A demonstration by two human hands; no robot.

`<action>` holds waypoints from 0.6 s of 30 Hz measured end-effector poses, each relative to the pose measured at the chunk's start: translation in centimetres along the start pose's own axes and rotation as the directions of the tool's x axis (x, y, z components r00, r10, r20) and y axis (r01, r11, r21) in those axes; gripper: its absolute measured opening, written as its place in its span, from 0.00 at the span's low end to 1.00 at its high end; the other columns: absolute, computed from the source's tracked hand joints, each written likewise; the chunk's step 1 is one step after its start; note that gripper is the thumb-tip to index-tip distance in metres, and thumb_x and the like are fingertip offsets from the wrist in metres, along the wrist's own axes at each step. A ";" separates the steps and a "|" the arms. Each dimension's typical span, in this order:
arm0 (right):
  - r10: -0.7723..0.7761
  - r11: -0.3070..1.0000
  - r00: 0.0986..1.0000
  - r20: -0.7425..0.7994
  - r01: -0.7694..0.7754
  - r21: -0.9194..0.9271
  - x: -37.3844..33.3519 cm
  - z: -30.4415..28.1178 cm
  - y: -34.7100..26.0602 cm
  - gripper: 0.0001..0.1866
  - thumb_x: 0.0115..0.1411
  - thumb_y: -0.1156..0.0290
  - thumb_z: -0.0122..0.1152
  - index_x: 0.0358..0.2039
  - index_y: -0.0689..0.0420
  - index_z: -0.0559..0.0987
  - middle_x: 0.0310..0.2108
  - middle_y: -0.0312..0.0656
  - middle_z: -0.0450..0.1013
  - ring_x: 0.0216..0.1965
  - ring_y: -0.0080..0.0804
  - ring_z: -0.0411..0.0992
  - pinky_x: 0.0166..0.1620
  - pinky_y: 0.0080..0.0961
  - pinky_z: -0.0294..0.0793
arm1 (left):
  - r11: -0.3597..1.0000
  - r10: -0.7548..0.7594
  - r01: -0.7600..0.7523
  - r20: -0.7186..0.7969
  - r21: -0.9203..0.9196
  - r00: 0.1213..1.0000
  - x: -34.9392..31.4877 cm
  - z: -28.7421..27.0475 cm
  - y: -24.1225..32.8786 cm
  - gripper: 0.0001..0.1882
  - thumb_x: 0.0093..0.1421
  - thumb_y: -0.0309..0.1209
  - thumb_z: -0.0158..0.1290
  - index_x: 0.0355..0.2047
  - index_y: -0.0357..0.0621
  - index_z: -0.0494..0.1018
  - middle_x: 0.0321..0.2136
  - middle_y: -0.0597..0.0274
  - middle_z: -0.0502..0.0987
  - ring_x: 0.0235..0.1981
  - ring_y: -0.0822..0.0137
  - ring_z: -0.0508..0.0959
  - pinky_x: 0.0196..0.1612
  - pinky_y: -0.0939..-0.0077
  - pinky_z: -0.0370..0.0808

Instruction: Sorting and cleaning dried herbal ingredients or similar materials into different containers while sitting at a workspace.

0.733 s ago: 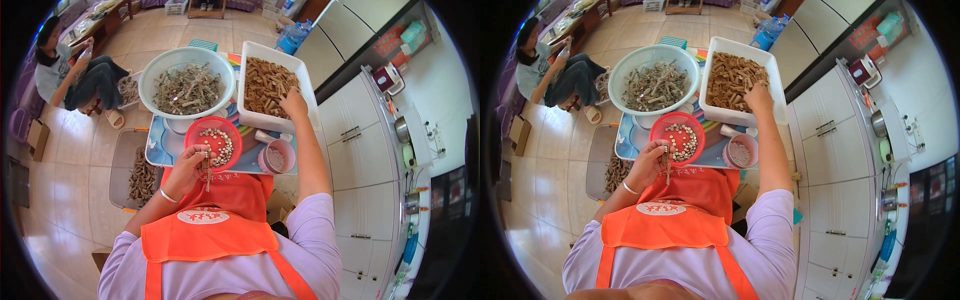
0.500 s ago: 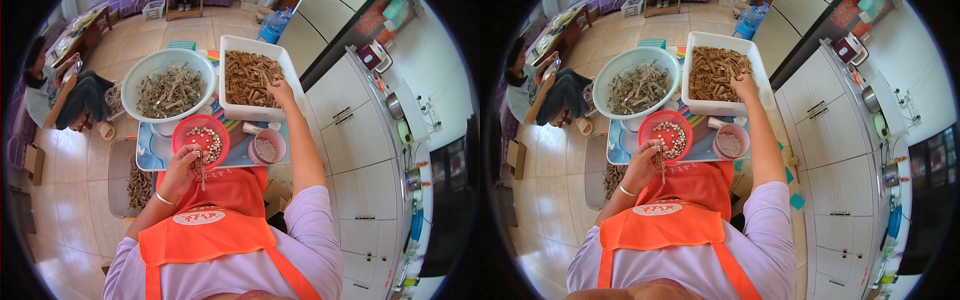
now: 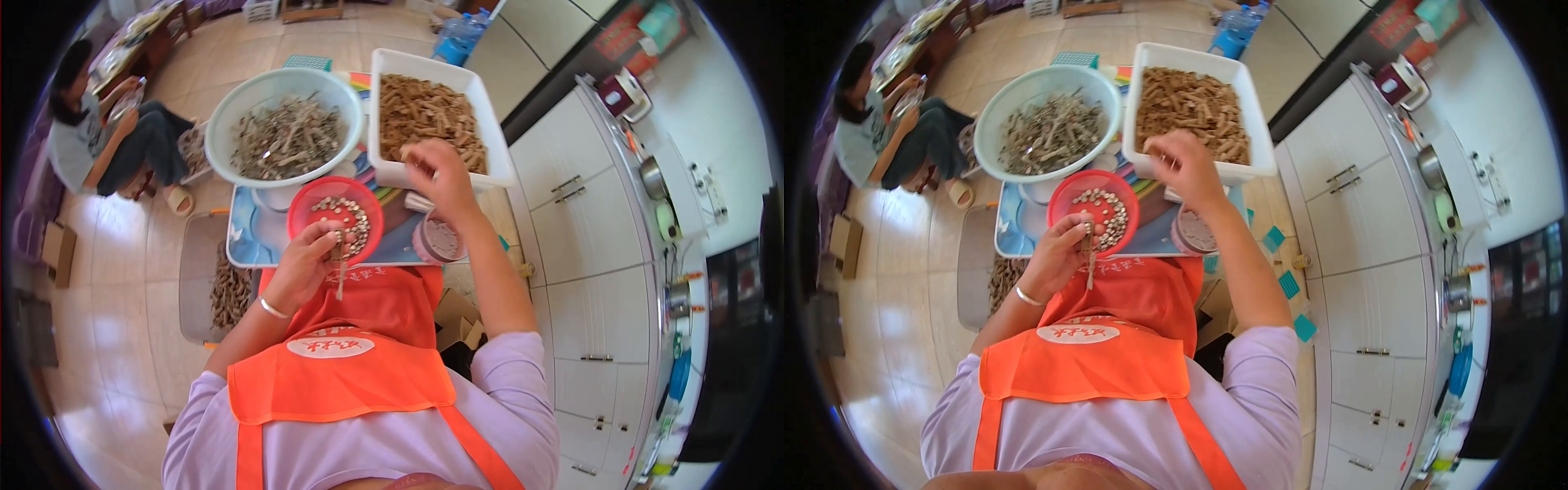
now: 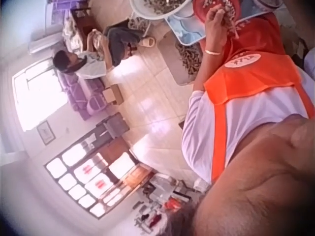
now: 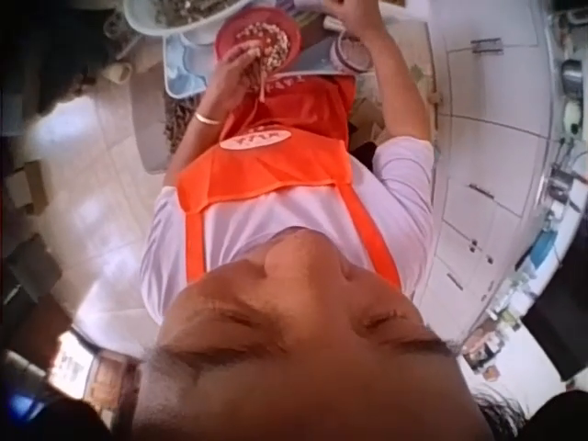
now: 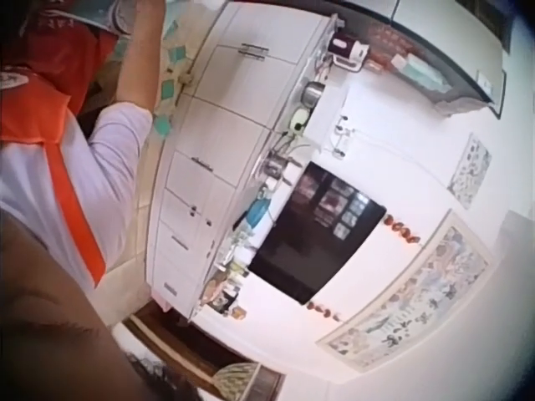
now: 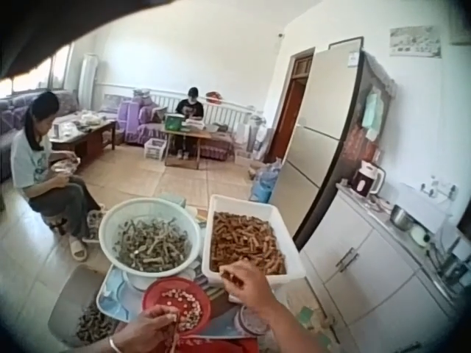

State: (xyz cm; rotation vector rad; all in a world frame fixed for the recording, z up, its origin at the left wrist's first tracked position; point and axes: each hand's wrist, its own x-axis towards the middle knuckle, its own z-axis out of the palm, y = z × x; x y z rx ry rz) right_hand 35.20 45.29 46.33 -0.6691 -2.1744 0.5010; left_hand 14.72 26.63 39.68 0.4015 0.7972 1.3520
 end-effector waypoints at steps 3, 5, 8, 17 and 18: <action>-0.275 0.961 0.950 0.146 0.269 0.058 -3.2 2.3 -4.2 0.19 0.52 0.80 0.66 0.46 0.54 0.80 0.41 0.40 0.73 0.41 0.39 0.75 0.44 0.31 0.76 | 1.000 -0.006 0.006 0.021 -0.017 1.000 0.1 0.2 0.5 0.09 0.69 0.27 0.48 0.47 0.43 0.71 0.40 0.59 0.80 0.38 0.72 0.79 0.41 0.77 0.77; -0.217 0.975 0.938 0.268 0.194 0.110 -4.3 3.3 -5.4 0.21 0.52 0.82 0.64 0.47 0.54 0.79 0.44 0.41 0.72 0.45 0.40 0.74 0.46 0.31 0.76 | 1.000 -0.006 0.008 0.065 -0.029 0.998 -0.2 0.5 0.7 0.09 0.69 0.27 0.47 0.48 0.41 0.71 0.40 0.59 0.79 0.39 0.73 0.79 0.42 0.79 0.77; -0.239 0.956 0.938 0.253 0.181 0.230 -5.6 5.4 -5.8 0.25 0.51 0.83 0.58 0.52 0.56 0.77 0.49 0.46 0.70 0.50 0.43 0.72 0.49 0.31 0.75 | 0.995 0.061 -0.055 0.075 -0.082 0.995 -0.1 0.3 -0.1 0.09 0.69 0.26 0.48 0.48 0.41 0.70 0.40 0.60 0.78 0.39 0.72 0.79 0.44 0.76 0.78; 0.238 0.882 0.970 0.053 -0.238 0.406 -9.4 9.7 -8.0 0.18 0.61 0.79 0.61 0.53 0.59 0.78 0.51 0.42 0.71 0.51 0.28 0.72 0.48 0.20 0.75 | 0.980 0.197 -0.196 0.019 -0.038 0.980 0.0 -0.8 -2.0 0.09 0.68 0.25 0.49 0.48 0.41 0.70 0.42 0.61 0.77 0.42 0.70 0.79 0.47 0.74 0.78; 0.201 0.924 0.979 -0.022 -0.182 0.335 -9.5 10.0 -8.1 0.16 0.61 0.80 0.60 0.51 0.59 0.79 0.49 0.40 0.73 0.49 0.26 0.72 0.47 0.18 0.75 | 0.976 0.218 -0.218 0.005 -0.014 0.976 0.1 -0.8 -2.1 0.09 0.68 0.25 0.49 0.48 0.41 0.70 0.42 0.62 0.77 0.43 0.71 0.78 0.48 0.74 0.77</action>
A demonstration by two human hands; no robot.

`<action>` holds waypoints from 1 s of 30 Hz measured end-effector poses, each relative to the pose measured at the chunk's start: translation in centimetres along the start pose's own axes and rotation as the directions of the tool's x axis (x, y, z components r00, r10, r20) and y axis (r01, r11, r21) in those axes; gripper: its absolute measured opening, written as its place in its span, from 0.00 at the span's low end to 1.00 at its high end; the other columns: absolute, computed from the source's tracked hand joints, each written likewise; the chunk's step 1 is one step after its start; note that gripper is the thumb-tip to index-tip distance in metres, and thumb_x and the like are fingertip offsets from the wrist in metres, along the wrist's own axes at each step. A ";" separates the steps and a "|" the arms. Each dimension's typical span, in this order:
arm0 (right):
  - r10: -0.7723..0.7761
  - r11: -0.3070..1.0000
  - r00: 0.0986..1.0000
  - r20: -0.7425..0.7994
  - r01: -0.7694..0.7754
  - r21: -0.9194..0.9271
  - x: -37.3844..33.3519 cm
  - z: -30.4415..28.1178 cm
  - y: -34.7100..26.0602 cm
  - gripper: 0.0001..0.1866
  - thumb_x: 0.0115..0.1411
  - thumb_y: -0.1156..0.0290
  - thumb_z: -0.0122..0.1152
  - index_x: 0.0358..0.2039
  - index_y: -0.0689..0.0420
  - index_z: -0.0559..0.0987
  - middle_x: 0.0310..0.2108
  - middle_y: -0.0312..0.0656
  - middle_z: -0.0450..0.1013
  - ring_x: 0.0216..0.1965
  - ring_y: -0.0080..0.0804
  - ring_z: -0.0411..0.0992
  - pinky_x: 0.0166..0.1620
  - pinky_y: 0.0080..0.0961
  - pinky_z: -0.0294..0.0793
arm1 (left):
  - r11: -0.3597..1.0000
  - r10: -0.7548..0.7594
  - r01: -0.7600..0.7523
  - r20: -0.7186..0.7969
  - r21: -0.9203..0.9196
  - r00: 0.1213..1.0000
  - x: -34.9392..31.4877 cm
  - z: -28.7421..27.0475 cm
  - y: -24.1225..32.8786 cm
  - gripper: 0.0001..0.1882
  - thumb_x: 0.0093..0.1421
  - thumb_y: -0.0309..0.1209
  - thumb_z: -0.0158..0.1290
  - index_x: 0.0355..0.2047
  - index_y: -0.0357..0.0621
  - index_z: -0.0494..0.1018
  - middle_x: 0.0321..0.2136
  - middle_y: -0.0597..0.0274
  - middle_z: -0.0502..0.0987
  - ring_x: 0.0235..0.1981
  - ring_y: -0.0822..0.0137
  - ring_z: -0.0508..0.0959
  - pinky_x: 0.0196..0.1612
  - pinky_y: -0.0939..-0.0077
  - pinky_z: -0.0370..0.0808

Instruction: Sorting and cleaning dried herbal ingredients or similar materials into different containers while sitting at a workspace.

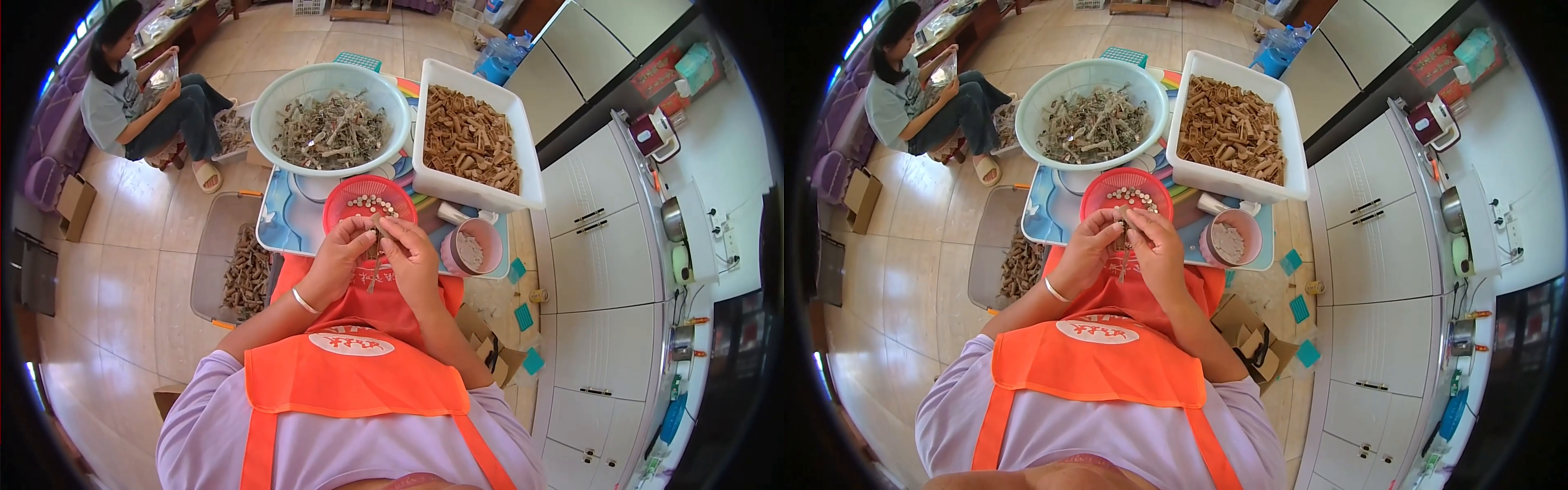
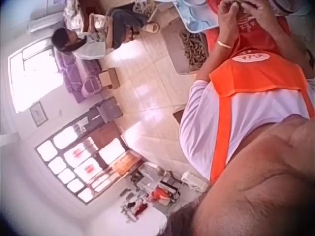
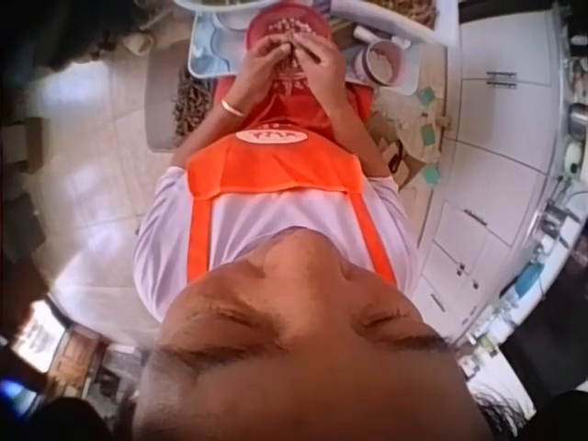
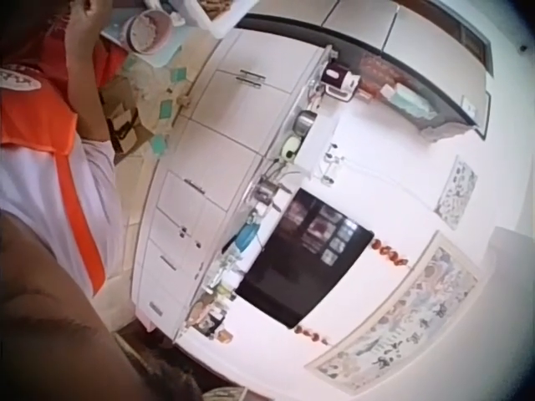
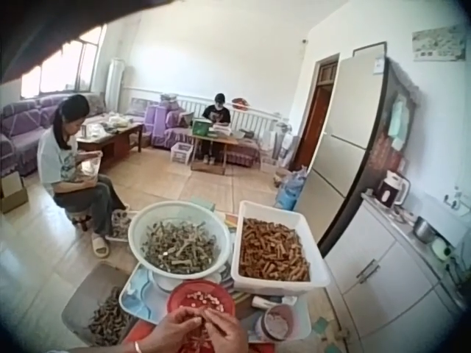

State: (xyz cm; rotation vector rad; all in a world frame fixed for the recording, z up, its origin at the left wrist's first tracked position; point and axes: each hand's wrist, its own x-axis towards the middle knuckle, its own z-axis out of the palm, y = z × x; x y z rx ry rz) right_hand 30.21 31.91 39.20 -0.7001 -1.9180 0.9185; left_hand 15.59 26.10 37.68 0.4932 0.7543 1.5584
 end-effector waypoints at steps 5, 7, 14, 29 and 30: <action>0.217 0.947 0.961 -0.169 -0.166 0.274 -0.7 0.9 0.1 0.11 0.58 0.82 0.63 0.42 0.61 0.79 0.45 0.41 0.74 0.42 0.27 0.76 0.44 0.19 0.76 | 0.996 0.058 -0.056 -0.023 0.067 0.998 -0.1 0.5 0.3 0.11 0.67 0.25 0.50 0.49 0.40 0.69 0.44 0.61 0.77 0.43 0.71 0.78 0.48 0.75 0.77; 0.266 0.907 0.943 -0.199 -0.176 0.382 -1.1 1.2 -0.2 0.10 0.57 0.83 0.63 0.41 0.62 0.77 0.44 0.39 0.74 0.40 0.24 0.75 0.43 0.18 0.76 | 0.994 0.086 -0.083 -0.052 0.072 0.995 -0.1 0.5 0.3 0.12 0.67 0.25 0.50 0.50 0.40 0.69 0.44 0.61 0.77 0.43 0.71 0.78 0.48 0.75 0.77; 0.240 0.921 0.949 -0.206 -0.155 0.357 -2.3 2.4 -0.1 0.10 0.59 0.84 0.62 0.40 0.61 0.74 0.41 0.36 0.72 0.38 0.19 0.72 0.41 0.15 0.74 | 0.980 0.185 -0.185 0.011 0.080 0.983 0.0 0.4 -0.2 0.17 0.63 0.24 0.56 0.52 0.40 0.69 0.43 0.63 0.77 0.44 0.72 0.77 0.48 0.77 0.75; 0.184 0.964 0.972 -0.150 -0.148 0.222 -2.2 1.7 -0.9 0.12 0.57 0.83 0.65 0.41 0.62 0.75 0.41 0.39 0.73 0.40 0.25 0.74 0.41 0.19 0.75 | 0.953 0.186 -0.205 0.099 0.224 0.977 -0.5 0.6 1.3 0.20 0.61 0.23 0.57 0.54 0.40 0.69 0.42 0.64 0.75 0.44 0.73 0.76 0.48 0.77 0.76; 0.308 0.892 0.944 -0.121 -0.242 0.383 -2.3 1.4 -1.0 0.12 0.55 0.82 0.66 0.40 0.62 0.76 0.40 0.40 0.73 0.40 0.27 0.74 0.41 0.22 0.75 | 0.950 0.150 -0.185 0.152 0.250 0.977 -0.6 1.0 2.2 0.20 0.61 0.22 0.57 0.54 0.40 0.69 0.42 0.64 0.75 0.45 0.72 0.76 0.48 0.76 0.76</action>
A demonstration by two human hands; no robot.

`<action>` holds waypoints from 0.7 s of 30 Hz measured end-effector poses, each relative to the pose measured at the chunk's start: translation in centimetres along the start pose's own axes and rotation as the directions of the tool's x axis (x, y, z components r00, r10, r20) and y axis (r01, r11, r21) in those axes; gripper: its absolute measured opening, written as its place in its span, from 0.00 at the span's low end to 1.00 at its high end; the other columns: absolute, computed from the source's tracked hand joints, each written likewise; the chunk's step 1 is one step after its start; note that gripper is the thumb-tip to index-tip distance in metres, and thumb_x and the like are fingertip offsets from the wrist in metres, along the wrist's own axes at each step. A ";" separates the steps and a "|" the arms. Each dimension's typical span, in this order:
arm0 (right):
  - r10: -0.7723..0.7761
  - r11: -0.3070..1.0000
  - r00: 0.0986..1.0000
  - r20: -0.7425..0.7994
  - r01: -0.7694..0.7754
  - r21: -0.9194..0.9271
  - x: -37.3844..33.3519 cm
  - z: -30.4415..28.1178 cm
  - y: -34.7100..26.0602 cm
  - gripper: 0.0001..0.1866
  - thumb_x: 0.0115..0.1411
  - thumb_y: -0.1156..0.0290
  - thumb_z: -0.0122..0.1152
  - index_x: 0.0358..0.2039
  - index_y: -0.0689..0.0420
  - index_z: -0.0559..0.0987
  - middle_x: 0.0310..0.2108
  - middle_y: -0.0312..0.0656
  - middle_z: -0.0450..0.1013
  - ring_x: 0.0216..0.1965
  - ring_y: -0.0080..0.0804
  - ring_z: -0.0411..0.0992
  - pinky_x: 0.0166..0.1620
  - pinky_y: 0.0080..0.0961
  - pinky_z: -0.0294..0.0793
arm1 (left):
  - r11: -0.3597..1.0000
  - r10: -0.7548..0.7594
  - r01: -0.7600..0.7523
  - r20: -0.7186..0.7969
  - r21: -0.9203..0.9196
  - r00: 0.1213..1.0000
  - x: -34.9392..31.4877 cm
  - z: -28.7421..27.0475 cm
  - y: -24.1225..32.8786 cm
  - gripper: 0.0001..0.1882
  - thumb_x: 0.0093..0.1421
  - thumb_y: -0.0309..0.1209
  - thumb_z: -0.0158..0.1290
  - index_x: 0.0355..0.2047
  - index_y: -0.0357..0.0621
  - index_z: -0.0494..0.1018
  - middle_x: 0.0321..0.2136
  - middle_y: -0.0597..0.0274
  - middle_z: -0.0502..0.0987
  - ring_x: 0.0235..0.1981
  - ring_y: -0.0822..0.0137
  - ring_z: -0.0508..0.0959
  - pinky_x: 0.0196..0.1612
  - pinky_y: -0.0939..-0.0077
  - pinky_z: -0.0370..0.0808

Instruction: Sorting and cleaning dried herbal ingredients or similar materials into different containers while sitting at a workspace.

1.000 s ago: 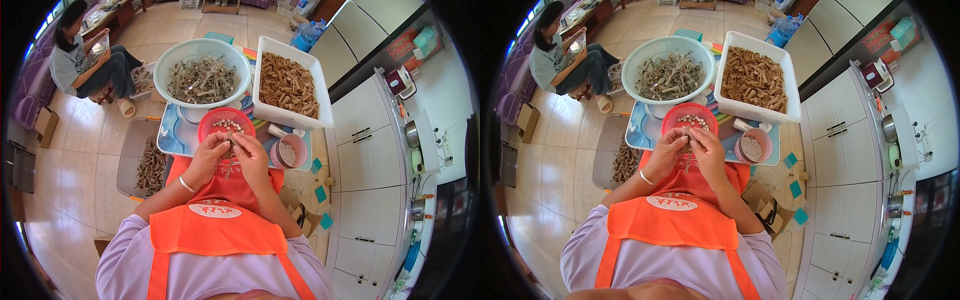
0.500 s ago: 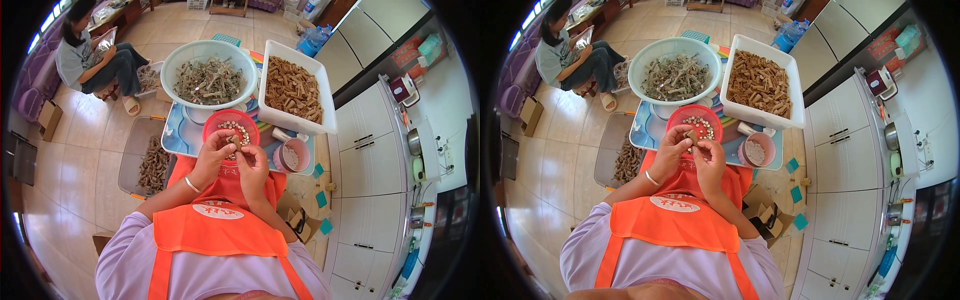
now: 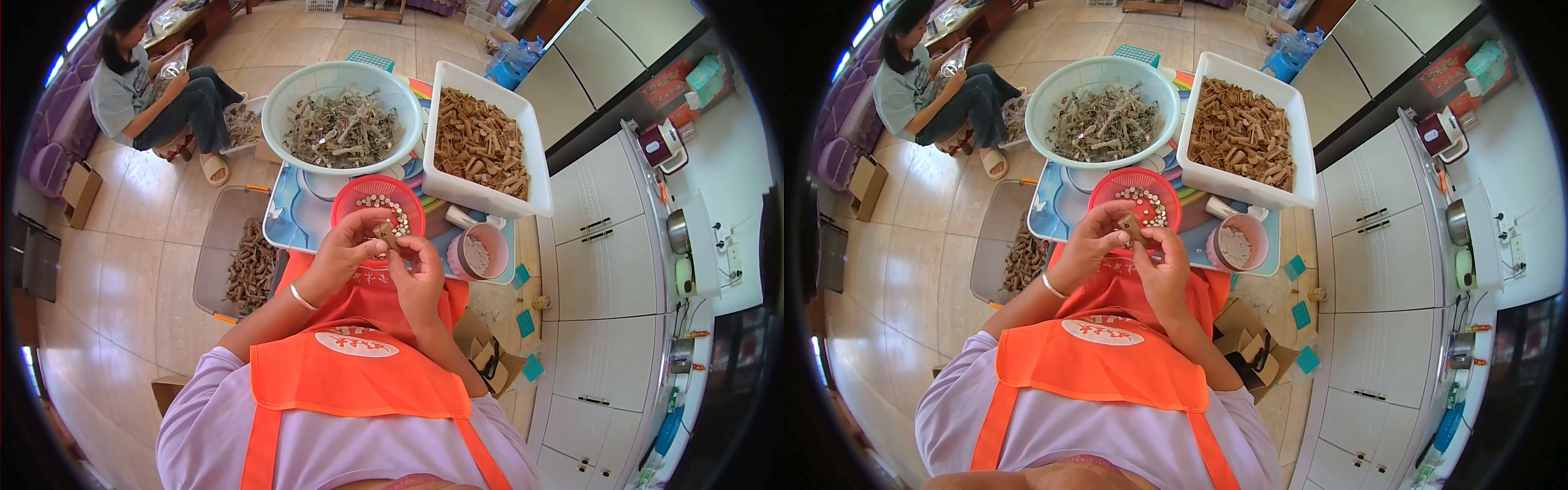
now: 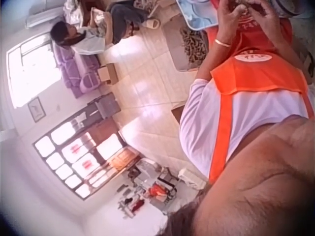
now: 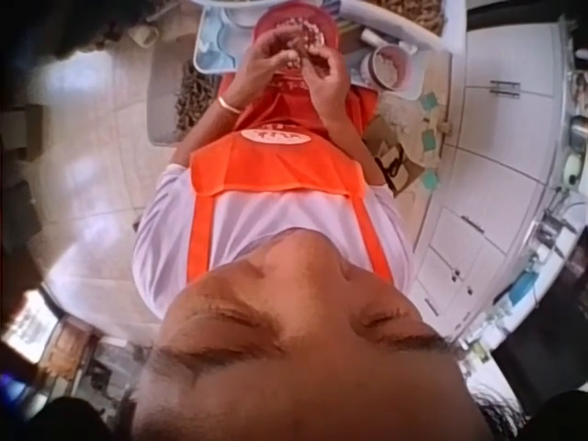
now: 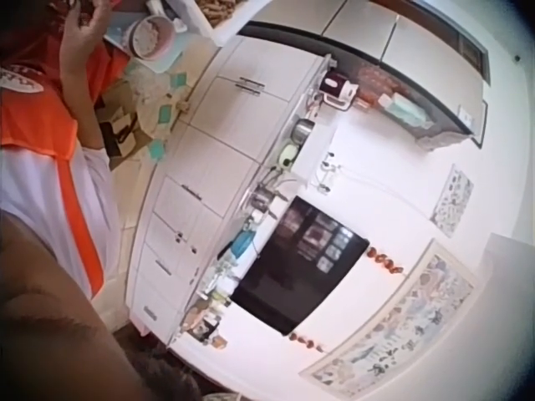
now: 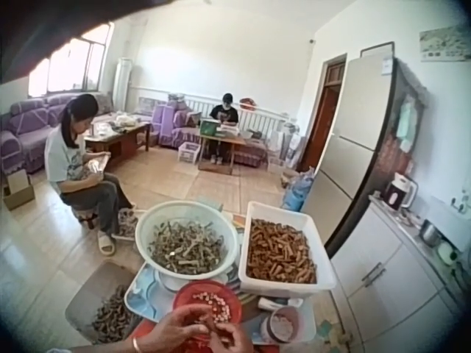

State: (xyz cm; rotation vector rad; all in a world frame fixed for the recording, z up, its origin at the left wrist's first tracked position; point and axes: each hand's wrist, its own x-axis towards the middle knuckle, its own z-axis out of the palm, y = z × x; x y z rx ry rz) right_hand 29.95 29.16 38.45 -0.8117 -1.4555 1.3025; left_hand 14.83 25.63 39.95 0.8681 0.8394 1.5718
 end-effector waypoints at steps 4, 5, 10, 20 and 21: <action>-0.017 0.998 0.998 0.053 0.013 0.068 -0.1 -1.1 -0.6 0.13 0.57 0.80 0.65 0.43 0.62 0.77 0.41 0.39 0.73 0.41 0.28 0.74 0.43 0.23 0.75 | 0.959 0.035 -0.071 0.134 0.274 0.990 0.0 -0.8 2.7 0.19 0.59 0.20 0.58 0.52 0.39 0.72 0.42 0.63 0.75 0.46 0.71 0.76 0.50 0.76 0.76; -0.089 0.996 0.992 0.086 0.091 -0.019 0.0 -1.2 -0.7 0.14 0.59 0.78 0.65 0.45 0.62 0.77 0.42 0.41 0.73 0.41 0.30 0.75 0.44 0.24 0.75 | 0.896 0.077 -0.151 0.190 0.418 0.979 0.2 -0.9 3.2 0.18 0.58 0.20 0.59 0.49 0.39 0.74 0.41 0.63 0.76 0.45 0.71 0.77 0.47 0.77 0.76; -0.167 0.913 0.967 0.193 0.225 -0.341 -0.2 -0.7 -1.9 0.16 0.60 0.70 0.65 0.48 0.61 0.77 0.41 0.48 0.77 0.41 0.42 0.76 0.44 0.30 0.75 | 0.692 0.184 -0.334 0.291 0.640 0.939 0.0 -0.8 3.8 0.14 0.55 0.20 0.62 0.43 0.38 0.75 0.36 0.62 0.76 0.38 0.73 0.77 0.39 0.79 0.77; -0.309 0.838 0.949 0.059 0.301 -0.455 -3.0 -0.1 0.3 0.15 0.57 0.71 0.68 0.43 0.62 0.76 0.32 0.47 0.75 0.30 0.44 0.75 0.34 0.31 0.75 | 0.993 -0.116 0.116 -0.053 0.008 0.992 -2.8 0.2 -1.5 0.13 0.64 0.25 0.55 0.48 0.38 0.71 0.37 0.65 0.75 0.35 0.74 0.76 0.41 0.80 0.75; -0.270 0.841 0.959 0.084 0.278 -0.464 -3.1 -0.1 0.3 0.17 0.56 0.70 0.69 0.42 0.62 0.75 0.32 0.46 0.75 0.32 0.44 0.75 0.36 0.32 0.74 | 0.978 -0.153 0.146 -0.034 -0.149 0.988 -2.8 0.2 -2.0 0.12 0.66 0.26 0.53 0.49 0.38 0.71 0.38 0.64 0.75 0.35 0.73 0.76 0.41 0.79 0.75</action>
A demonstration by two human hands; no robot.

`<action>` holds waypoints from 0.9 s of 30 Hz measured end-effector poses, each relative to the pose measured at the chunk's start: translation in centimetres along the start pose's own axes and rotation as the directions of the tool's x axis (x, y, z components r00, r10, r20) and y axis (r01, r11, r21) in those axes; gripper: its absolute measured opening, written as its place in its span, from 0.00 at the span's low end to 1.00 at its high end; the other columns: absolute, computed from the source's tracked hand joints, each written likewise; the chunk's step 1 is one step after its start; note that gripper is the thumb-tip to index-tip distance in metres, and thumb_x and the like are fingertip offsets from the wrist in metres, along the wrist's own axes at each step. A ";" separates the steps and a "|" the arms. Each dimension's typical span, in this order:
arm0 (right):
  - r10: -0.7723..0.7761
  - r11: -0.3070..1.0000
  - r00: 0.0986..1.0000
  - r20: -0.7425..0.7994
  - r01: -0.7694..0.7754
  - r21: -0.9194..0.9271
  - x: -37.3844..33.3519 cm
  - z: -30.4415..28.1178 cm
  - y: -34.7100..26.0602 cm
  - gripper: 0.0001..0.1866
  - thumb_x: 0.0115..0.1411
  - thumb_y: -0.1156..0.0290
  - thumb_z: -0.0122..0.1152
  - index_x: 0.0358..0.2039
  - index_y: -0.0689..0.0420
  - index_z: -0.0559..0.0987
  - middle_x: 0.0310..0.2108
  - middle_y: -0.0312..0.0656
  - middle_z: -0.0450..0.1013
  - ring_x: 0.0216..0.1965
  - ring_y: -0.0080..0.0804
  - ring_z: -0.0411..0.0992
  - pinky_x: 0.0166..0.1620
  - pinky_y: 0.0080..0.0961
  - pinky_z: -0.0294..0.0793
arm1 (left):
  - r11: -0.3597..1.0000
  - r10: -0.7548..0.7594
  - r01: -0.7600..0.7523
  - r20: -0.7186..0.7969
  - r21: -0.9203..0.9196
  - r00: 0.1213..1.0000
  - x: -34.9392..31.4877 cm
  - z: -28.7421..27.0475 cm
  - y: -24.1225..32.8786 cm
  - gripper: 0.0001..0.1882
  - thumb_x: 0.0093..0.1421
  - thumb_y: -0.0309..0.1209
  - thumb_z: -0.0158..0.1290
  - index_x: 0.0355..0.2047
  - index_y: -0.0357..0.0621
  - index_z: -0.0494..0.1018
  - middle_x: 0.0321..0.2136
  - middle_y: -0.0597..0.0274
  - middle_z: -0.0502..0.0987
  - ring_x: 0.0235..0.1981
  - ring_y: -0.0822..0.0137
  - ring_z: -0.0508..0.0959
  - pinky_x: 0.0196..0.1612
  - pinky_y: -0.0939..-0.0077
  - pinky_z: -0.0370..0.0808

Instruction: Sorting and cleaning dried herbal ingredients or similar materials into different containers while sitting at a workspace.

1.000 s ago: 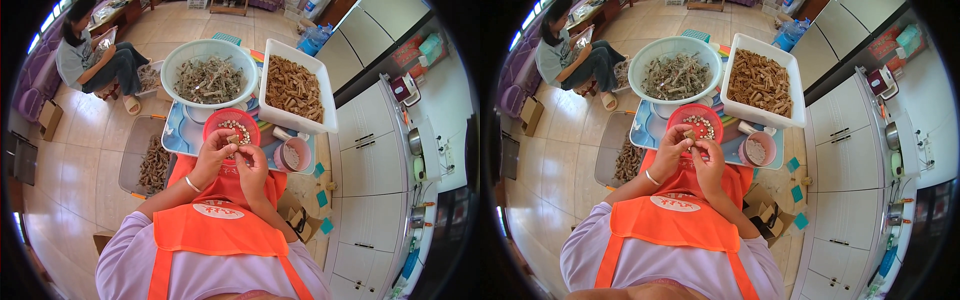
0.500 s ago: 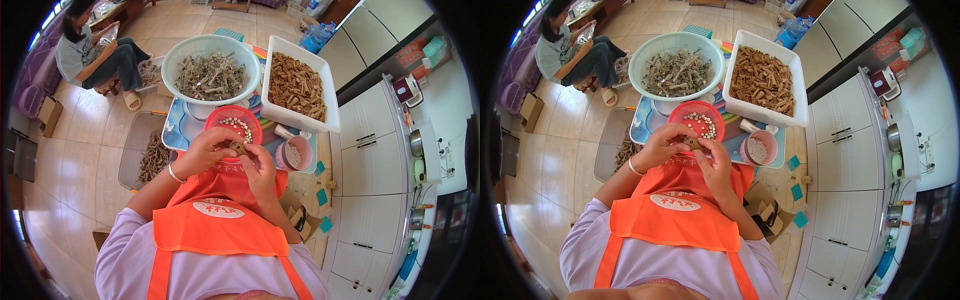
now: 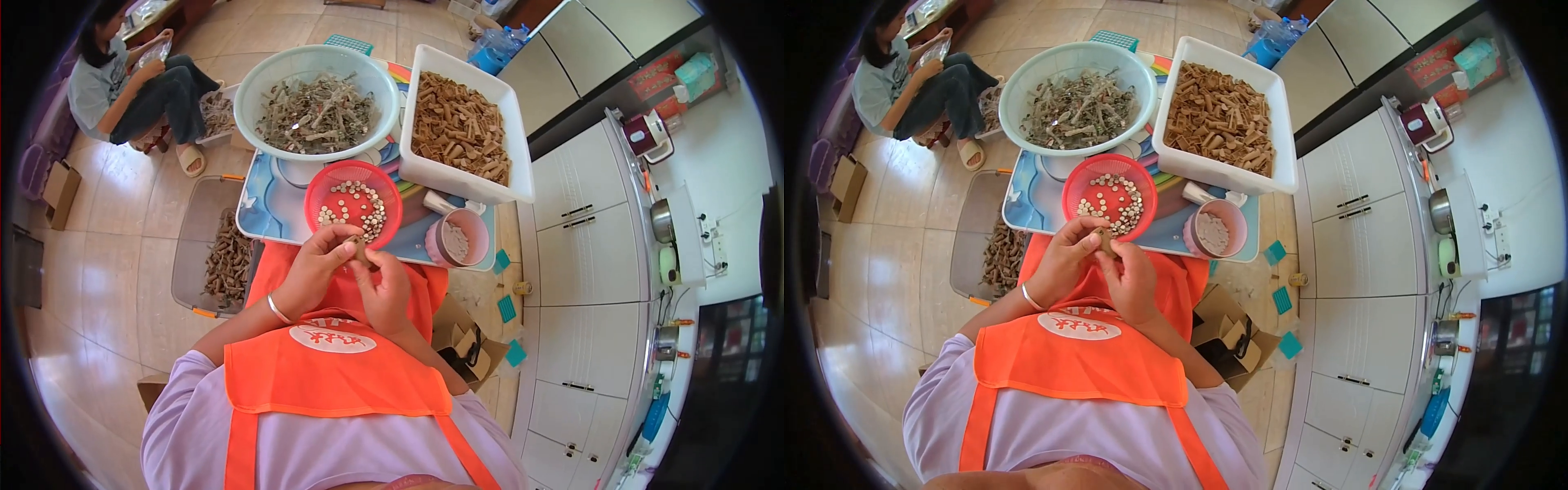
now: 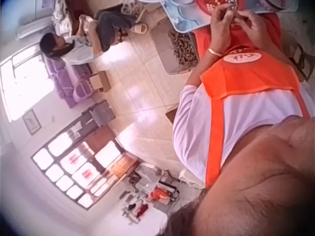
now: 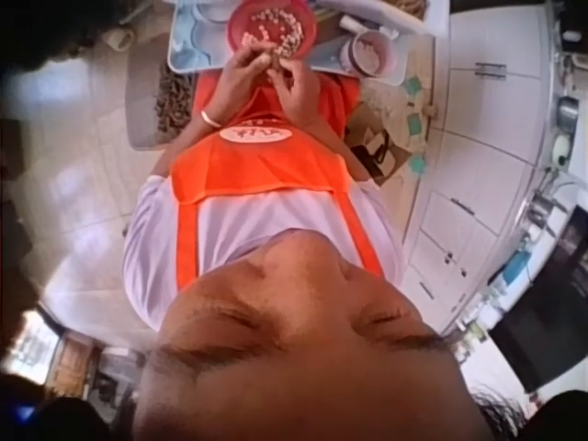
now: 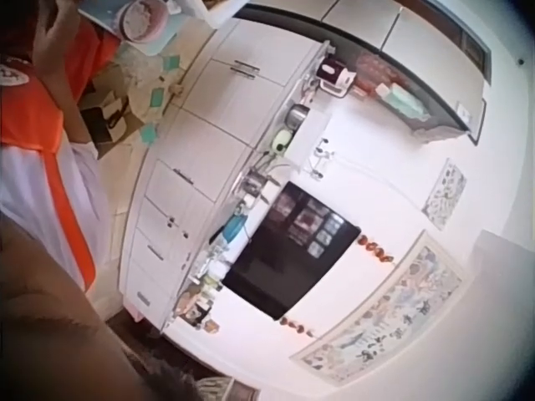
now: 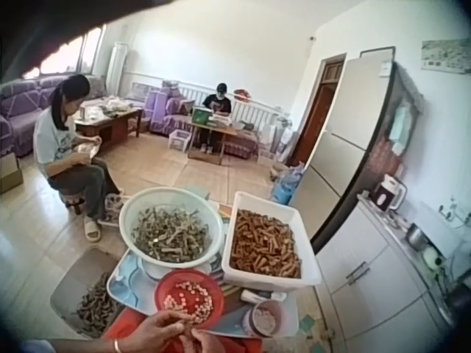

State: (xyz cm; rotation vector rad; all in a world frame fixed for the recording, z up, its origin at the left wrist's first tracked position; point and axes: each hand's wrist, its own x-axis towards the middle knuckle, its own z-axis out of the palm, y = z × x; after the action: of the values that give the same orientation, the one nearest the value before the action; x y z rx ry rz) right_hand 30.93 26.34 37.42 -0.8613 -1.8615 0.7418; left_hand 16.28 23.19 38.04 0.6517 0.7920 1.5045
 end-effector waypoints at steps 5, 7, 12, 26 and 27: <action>-0.175 0.981 0.983 0.054 0.179 -0.081 2.6 -4.3 1.4 0.11 0.54 0.70 0.69 0.36 0.59 0.78 0.34 0.46 0.75 0.38 0.45 0.74 0.42 0.36 0.73 | 0.966 -0.075 0.062 -0.042 -0.252 0.996 0.1 -0.8 0.0 0.13 0.70 0.28 0.45 0.53 0.42 0.70 0.43 0.60 0.76 0.39 0.72 0.74 0.45 0.72 0.73; -0.060 0.965 0.998 -0.025 0.052 -0.257 4.7 -7.5 4.2 0.09 0.54 0.72 0.67 0.35 0.59 0.78 0.34 0.46 0.75 0.39 0.47 0.74 0.42 0.38 0.73 | 0.959 -0.117 0.090 -0.084 -0.269 0.990 0.1 -0.2 0.9 0.13 0.71 0.28 0.44 0.52 0.42 0.70 0.43 0.60 0.76 0.40 0.71 0.75 0.46 0.73 0.73; 0.288 0.732 0.915 0.282 -0.020 -0.681 8.3 -13.0 9.9 0.11 0.52 0.80 0.57 0.38 0.61 0.80 0.37 0.51 0.77 0.43 0.49 0.75 0.46 0.38 0.73 | 0.943 -0.153 0.150 0.013 -0.297 0.988 0.4 -0.8 0.4 0.12 0.71 0.28 0.42 0.52 0.43 0.70 0.43 0.60 0.76 0.43 0.71 0.75 0.47 0.74 0.72; 0.348 0.720 0.866 0.358 -0.003 -0.694 9.9 -12.7 12.7 0.11 0.56 0.75 0.53 0.36 0.58 0.82 0.37 0.53 0.77 0.42 0.51 0.75 0.44 0.42 0.74 | 0.955 -0.145 0.158 0.070 -0.250 0.987 0.4 -0.4 1.0 0.12 0.70 0.29 0.45 0.51 0.40 0.69 0.40 0.60 0.74 0.42 0.68 0.73 0.48 0.76 0.70; 0.346 0.791 0.882 0.318 -0.092 -0.605 10.0 -12.9 12.1 0.10 0.56 0.74 0.54 0.36 0.58 0.82 0.36 0.52 0.77 0.41 0.51 0.75 0.43 0.43 0.74 | 0.977 -0.096 0.124 0.159 -0.174 0.983 0.8 -1.1 0.7 0.12 0.69 0.29 0.46 0.50 0.40 0.69 0.40 0.59 0.74 0.42 0.68 0.73 0.50 0.75 0.69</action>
State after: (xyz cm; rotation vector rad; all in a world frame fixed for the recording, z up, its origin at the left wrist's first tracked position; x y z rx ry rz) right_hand 42.43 43.07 37.95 -1.4222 -2.4614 0.5237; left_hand 14.91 23.83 37.90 0.5661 0.5581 1.3902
